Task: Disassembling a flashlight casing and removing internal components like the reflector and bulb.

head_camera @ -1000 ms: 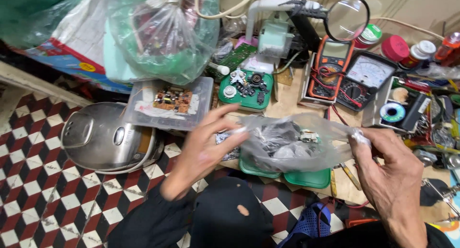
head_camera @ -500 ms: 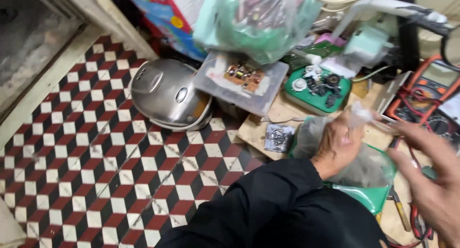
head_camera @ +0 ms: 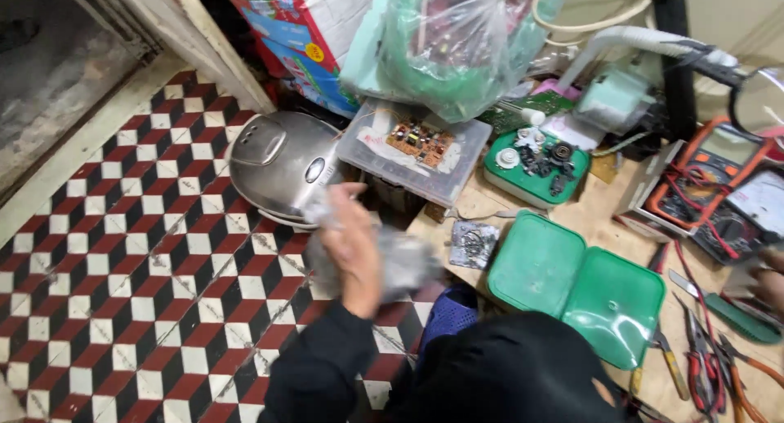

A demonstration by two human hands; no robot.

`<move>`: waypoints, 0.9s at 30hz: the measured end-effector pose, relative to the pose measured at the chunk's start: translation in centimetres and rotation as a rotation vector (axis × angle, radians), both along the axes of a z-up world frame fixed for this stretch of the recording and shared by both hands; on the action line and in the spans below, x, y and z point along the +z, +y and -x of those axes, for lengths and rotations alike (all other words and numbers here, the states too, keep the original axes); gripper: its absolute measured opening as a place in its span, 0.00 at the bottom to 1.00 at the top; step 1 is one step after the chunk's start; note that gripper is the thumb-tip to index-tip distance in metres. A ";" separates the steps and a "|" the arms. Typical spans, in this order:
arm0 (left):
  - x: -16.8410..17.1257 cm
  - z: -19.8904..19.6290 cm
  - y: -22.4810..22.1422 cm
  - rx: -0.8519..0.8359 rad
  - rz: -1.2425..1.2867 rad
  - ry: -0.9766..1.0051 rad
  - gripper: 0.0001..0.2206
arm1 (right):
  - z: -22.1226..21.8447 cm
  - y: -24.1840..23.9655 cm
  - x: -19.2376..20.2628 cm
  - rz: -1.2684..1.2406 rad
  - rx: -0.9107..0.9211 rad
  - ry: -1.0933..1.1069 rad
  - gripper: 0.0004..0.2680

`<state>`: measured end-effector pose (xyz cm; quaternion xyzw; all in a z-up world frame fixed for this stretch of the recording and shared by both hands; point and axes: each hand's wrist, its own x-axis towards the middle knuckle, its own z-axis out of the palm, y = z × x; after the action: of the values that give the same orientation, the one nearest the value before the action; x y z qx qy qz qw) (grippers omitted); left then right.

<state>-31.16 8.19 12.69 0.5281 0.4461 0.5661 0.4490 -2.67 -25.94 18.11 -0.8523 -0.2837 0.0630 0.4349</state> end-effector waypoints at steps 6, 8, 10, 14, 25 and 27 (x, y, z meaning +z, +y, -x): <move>-12.4 4.3 8.8 -0.034 0.307 -0.274 0.17 | 3.0 0.6 1.3 0.045 -0.186 0.076 0.12; -13.5 4.8 9.3 -0.052 0.328 -0.314 0.17 | 4.4 2.1 3.4 0.087 -0.236 0.089 0.11; -13.9 5.1 9.5 -0.053 0.336 -0.144 0.18 | 4.9 3.4 5.1 0.329 -0.257 0.142 0.13; -13.3 5.6 8.4 -0.116 0.333 0.058 0.22 | 4.7 4.5 6.1 0.321 -0.297 0.194 0.13; 15.1 -11.9 0.9 -0.778 -0.501 0.172 0.19 | -2.7 6.1 5.9 0.402 -0.141 0.111 0.14; 16.9 -18.3 1.4 -0.850 -0.689 0.188 0.23 | -3.5 5.8 4.3 0.391 -0.123 0.109 0.15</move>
<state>-12.89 9.63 29.60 0.8262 0.0210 0.3985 0.3976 0.82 -20.14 22.37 -0.9314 -0.1895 0.1364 0.2792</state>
